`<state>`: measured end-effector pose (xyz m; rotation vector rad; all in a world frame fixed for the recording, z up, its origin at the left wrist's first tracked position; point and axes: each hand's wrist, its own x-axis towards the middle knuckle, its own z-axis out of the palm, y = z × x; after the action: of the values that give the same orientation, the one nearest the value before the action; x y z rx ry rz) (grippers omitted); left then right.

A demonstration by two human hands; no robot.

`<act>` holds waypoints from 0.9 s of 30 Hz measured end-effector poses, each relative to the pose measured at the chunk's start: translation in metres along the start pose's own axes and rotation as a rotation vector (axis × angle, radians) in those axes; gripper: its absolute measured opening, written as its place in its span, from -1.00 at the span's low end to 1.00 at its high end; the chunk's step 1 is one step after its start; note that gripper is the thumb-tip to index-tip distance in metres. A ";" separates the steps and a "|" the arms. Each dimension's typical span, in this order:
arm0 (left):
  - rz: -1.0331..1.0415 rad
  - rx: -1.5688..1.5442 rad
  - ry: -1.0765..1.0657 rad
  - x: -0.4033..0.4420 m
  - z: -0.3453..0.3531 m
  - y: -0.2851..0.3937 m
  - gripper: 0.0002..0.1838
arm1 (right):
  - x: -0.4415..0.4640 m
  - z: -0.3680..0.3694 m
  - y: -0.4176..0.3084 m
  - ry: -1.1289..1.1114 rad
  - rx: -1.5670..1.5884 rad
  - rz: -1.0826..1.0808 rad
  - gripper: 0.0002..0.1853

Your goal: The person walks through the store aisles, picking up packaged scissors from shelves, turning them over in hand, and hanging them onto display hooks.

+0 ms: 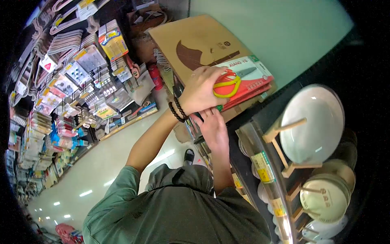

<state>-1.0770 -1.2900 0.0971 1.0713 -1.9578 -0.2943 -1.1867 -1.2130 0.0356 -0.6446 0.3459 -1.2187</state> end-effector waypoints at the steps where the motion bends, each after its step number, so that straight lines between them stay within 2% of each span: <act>1: 0.059 0.014 0.034 0.000 0.002 -0.005 -0.19 | 0.002 -0.009 0.005 -0.007 0.061 0.028 -0.34; 5: 0.110 0.062 0.100 -0.013 -0.021 0.002 -0.22 | 0.004 -0.004 0.015 -0.048 0.166 0.042 -0.33; 8: 0.192 0.132 0.111 -0.027 -0.046 0.006 -0.23 | 0.010 0.015 0.018 -0.110 0.476 -0.025 -0.30; 11: 0.255 0.218 0.138 -0.052 -0.072 0.012 -0.30 | 0.018 0.032 0.023 -0.102 0.414 -0.087 -0.35; 13: 0.274 0.327 0.118 -0.075 -0.089 0.012 -0.34 | 0.016 0.036 0.036 -0.131 0.457 -0.027 -0.41; 15: 0.205 0.332 0.114 -0.102 -0.116 0.016 -0.33 | 0.010 0.045 0.056 -0.206 0.456 0.046 -0.49; 18: 0.050 0.303 0.157 -0.162 -0.152 0.012 -0.26 | -0.009 0.061 0.094 -0.115 0.155 0.114 -0.50; 19: -0.017 0.295 0.187 -0.187 -0.160 0.009 -0.24 | -0.016 0.078 0.109 0.031 0.084 0.180 -0.51; 23: -0.343 0.132 0.342 -0.310 -0.191 0.008 -0.18 | -0.053 0.116 0.181 -0.110 -0.219 0.413 -0.48; 25: -0.564 -0.026 0.540 -0.386 -0.196 0.011 -0.16 | -0.075 0.122 0.224 -0.239 -0.350 0.557 -0.47; 26: -0.715 -0.002 0.596 -0.425 -0.197 0.012 -0.16 | -0.087 0.125 0.244 -0.317 -0.389 0.650 -0.49; 27: -0.749 0.038 0.651 -0.463 -0.199 0.012 -0.23 | -0.101 0.128 0.263 -0.400 -0.430 0.743 -0.50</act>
<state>-0.8085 -0.8871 -0.0428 1.6512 -0.9453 -0.2575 -0.9474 -1.0308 -0.0390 -0.9949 0.4581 -0.2888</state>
